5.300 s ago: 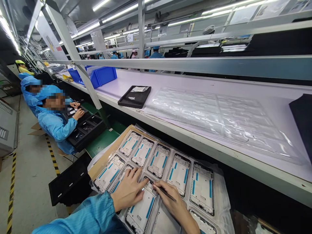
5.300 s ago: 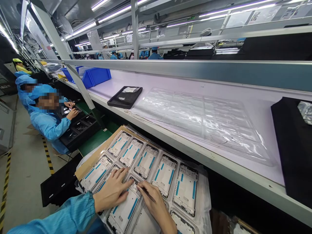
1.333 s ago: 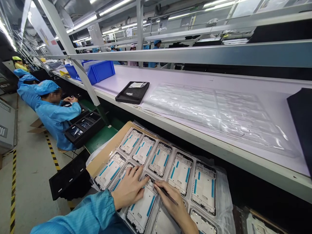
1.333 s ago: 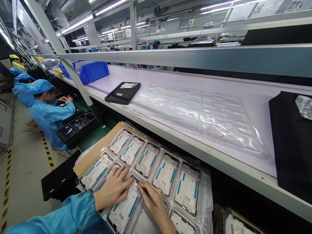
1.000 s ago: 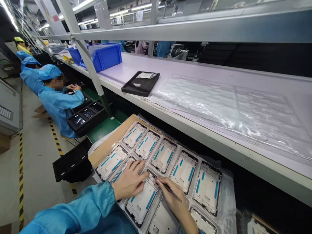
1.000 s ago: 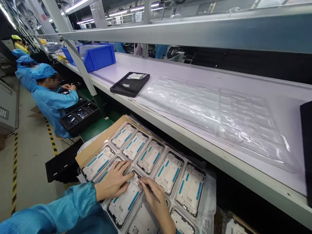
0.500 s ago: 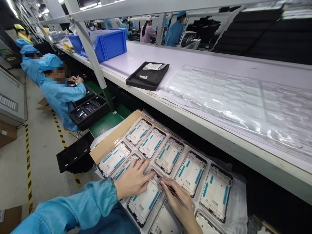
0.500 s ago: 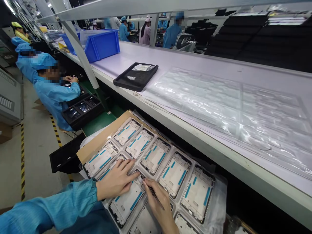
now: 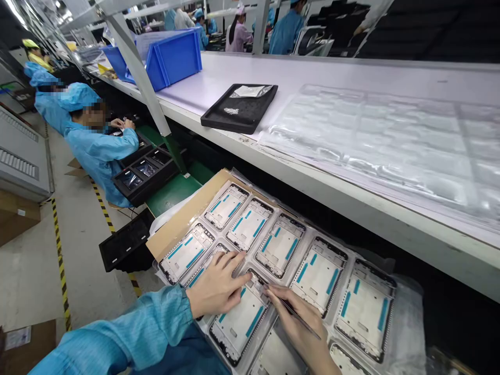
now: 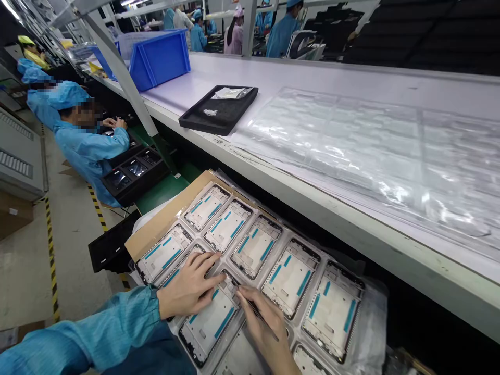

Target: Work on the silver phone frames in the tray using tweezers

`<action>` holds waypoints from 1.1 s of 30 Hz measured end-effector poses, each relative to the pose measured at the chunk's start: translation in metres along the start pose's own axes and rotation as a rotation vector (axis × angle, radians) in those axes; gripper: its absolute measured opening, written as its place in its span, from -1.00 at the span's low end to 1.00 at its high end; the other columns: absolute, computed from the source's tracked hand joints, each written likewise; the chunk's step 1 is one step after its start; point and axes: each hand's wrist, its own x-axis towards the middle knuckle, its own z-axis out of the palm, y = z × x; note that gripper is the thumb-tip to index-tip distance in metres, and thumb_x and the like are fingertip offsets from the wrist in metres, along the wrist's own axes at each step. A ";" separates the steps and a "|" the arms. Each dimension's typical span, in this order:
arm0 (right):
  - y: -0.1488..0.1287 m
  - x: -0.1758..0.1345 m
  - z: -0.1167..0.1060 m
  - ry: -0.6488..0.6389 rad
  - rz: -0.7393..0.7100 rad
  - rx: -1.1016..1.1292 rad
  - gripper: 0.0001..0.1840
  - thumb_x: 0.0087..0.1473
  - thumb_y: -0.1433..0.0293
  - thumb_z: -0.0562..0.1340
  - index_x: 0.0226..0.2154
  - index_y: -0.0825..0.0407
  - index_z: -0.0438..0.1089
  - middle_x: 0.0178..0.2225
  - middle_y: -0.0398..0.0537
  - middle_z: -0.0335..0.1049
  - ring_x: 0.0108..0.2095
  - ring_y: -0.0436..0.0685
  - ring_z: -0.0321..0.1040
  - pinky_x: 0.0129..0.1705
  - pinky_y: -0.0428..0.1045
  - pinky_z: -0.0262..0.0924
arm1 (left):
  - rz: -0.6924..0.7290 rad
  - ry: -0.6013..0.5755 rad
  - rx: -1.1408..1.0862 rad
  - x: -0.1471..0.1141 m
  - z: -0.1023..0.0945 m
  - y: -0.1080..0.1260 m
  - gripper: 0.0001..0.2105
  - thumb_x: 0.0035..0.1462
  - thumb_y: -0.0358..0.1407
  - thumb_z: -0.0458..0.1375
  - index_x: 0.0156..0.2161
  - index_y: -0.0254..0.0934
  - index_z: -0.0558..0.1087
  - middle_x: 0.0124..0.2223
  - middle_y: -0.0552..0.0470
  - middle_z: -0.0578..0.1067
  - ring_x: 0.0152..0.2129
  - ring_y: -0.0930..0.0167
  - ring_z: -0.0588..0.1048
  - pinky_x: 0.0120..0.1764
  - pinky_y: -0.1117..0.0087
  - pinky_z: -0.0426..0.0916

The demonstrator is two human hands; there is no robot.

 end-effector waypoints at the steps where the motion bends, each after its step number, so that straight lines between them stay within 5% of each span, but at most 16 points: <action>1: 0.000 -0.001 0.000 -0.007 0.013 0.004 -0.90 0.30 0.42 0.25 -0.14 -0.07 0.46 -0.19 -0.08 0.60 -0.18 0.14 0.60 -0.08 -0.10 0.50 | -0.003 -0.008 -0.005 0.000 0.000 0.000 -0.65 0.24 -0.36 0.08 0.12 -0.22 0.42 0.33 -0.31 0.24 0.20 0.03 0.26 0.12 -0.05 0.19; 33: -0.006 0.000 0.003 0.014 -0.031 -0.017 -0.83 0.30 0.50 0.22 -0.09 -0.04 0.42 -0.15 -0.04 0.58 -0.13 0.15 0.57 -0.01 -0.06 0.50 | -0.002 -0.255 0.212 0.012 -0.016 0.010 -0.49 0.26 -0.23 0.18 0.28 -0.17 0.24 0.35 -0.35 0.18 0.22 -0.01 0.24 0.15 -0.07 0.17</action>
